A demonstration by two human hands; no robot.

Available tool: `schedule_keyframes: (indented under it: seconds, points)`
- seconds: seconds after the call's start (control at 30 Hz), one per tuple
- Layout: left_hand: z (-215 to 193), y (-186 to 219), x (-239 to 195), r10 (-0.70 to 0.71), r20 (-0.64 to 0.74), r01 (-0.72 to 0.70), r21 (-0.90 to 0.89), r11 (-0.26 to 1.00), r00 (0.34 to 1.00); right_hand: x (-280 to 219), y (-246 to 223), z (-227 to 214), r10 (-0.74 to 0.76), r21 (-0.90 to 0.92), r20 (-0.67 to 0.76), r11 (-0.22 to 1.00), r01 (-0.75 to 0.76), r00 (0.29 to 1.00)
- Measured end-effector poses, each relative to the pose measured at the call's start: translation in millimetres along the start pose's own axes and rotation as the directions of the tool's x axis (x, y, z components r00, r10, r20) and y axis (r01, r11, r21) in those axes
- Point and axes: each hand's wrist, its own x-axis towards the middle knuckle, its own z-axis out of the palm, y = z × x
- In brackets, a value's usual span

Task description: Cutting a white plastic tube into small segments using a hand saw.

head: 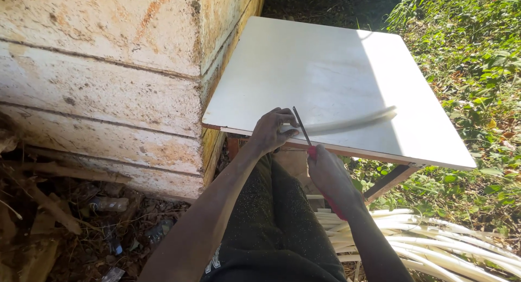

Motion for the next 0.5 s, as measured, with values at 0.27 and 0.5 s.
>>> schedule_keyframes:
  seconds: [0.27, 0.5]
  points:
    - [-3, -3, 3, 0.059, -0.009, -0.06, -0.057, 0.997, 0.998, 43, -10, 9, -0.106, 0.037, -0.078, 0.993, 0.109, 0.991]
    - [10, -13, 2, 0.047, 0.027, -0.044, -0.112, 0.993, 0.999, 28, 0, 10, 0.021, -0.015, -0.04, 1.0, -0.021, 0.999]
